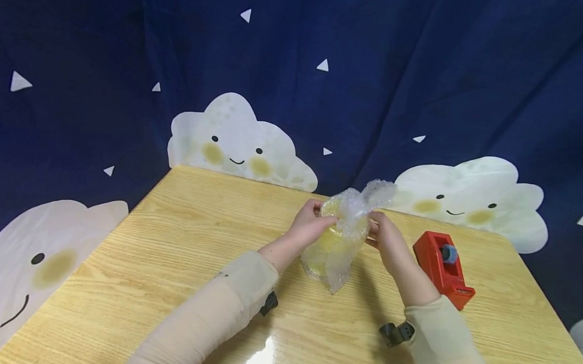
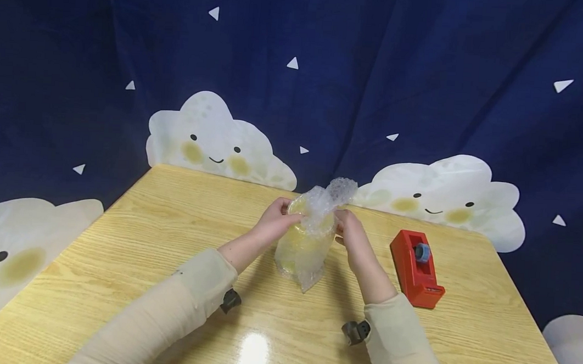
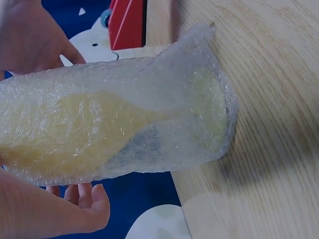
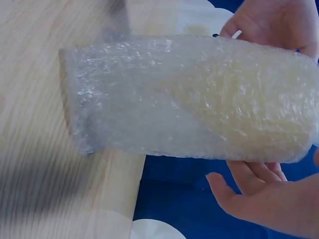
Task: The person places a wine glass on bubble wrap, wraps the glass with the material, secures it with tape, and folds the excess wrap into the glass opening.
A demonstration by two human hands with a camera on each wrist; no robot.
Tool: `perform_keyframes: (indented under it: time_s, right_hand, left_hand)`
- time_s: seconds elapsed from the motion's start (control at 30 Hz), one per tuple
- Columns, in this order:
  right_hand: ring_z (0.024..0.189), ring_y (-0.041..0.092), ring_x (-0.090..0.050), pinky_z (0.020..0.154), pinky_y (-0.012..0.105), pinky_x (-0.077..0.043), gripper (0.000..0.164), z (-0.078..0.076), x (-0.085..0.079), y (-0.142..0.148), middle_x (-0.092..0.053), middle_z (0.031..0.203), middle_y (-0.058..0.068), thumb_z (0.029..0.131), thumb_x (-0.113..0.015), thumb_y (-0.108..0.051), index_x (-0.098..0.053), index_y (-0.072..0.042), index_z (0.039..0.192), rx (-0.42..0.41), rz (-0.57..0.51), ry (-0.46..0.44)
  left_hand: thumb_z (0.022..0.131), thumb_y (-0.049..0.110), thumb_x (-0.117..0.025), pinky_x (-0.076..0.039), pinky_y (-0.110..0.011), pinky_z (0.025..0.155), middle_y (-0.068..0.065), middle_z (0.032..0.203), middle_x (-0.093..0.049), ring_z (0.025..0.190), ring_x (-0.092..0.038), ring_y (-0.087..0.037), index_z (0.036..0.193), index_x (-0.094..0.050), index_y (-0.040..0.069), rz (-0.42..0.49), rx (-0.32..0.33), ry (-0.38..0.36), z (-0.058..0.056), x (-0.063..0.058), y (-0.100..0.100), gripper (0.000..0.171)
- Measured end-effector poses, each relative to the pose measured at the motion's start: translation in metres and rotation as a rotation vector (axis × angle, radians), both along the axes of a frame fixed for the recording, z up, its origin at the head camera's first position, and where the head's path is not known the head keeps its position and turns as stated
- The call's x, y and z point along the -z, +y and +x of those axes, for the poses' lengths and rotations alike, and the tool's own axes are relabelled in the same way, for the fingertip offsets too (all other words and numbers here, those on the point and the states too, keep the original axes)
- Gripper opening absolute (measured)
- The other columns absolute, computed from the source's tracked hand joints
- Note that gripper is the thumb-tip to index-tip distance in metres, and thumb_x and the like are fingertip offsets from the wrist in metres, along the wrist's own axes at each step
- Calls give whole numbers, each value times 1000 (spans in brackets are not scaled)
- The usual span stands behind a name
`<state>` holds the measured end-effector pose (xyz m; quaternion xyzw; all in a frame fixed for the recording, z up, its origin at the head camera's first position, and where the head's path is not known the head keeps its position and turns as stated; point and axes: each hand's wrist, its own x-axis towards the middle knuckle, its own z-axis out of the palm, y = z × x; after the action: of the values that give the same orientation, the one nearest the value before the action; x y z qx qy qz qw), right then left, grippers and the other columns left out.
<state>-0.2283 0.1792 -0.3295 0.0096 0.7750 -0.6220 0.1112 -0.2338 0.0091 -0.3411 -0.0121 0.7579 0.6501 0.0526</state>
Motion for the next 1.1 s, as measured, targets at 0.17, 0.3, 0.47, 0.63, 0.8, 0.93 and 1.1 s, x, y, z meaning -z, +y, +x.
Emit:
perform_keyframes:
  time_s: [0.17, 0.3, 0.47, 0.63, 0.8, 0.93, 1.1]
  right_hand:
    - [85, -8, -56, 99, 41, -35, 31, 0, -1, 4, -60, 80, -24, 99, -17, -37, -37, -16, 110, -83, -39, -4]
    - [85, -5, -54, 89, 33, -40, 38, 0, -4, 4, -57, 84, -22, 98, -26, -37, -41, -10, 120, -85, 6, -1]
    - [83, -4, -54, 84, 26, -42, 45, 0, -8, 1, -52, 88, -17, 96, -37, -37, -41, -2, 125, -69, 61, 9]
    - [83, -2, -53, 90, 33, -42, 42, -1, -10, -2, -53, 91, -11, 97, -40, -31, -42, 3, 121, -53, 125, 12]
    - [81, 0, -52, 86, 31, -44, 37, -3, -9, -5, -52, 95, -6, 96, -41, -23, -43, 5, 120, -6, 184, 9]
    - [76, 0, -50, 83, 28, -45, 34, -3, -9, -7, -52, 92, -5, 94, -42, -18, -44, 6, 119, 22, 199, 14]
    - [77, 0, -50, 80, 26, -44, 37, -4, -8, -8, -53, 97, -1, 92, -44, -17, -43, 6, 121, 38, 214, 25]
  left_hand:
    - [77, 12, -65, -39, -22, 71, -6, 100, -52, 86, -45, -15, 113, -50, 1, -4, -14, 0, 0, 0, 1, 41]
    - [77, 11, -65, -39, -23, 72, -7, 101, -53, 87, -46, -16, 112, -50, 2, -15, -21, -8, 0, -1, 1, 40]
    - [77, 11, -64, -39, -23, 72, -7, 104, -52, 88, -46, -17, 114, -50, 2, -23, -16, -16, 1, -1, 0, 40]
    - [78, 12, -62, -40, -24, 73, -8, 106, -53, 89, -46, -16, 116, -49, 2, -14, -2, -16, 0, 1, 0, 42]
    - [80, 17, -59, -43, -29, 83, -11, 111, -55, 96, -49, -19, 117, -49, 3, -25, 21, 0, 1, 2, -2, 41]
    - [87, 27, -51, -38, -38, 101, -15, 120, -54, 112, -49, -26, 117, -50, 0, -14, 56, 5, -1, 1, -6, 40]
    - [91, 46, -47, -32, -42, 108, -14, 130, -51, 125, -44, -29, 121, -50, 1, -11, 92, -41, -4, -5, -10, 54]
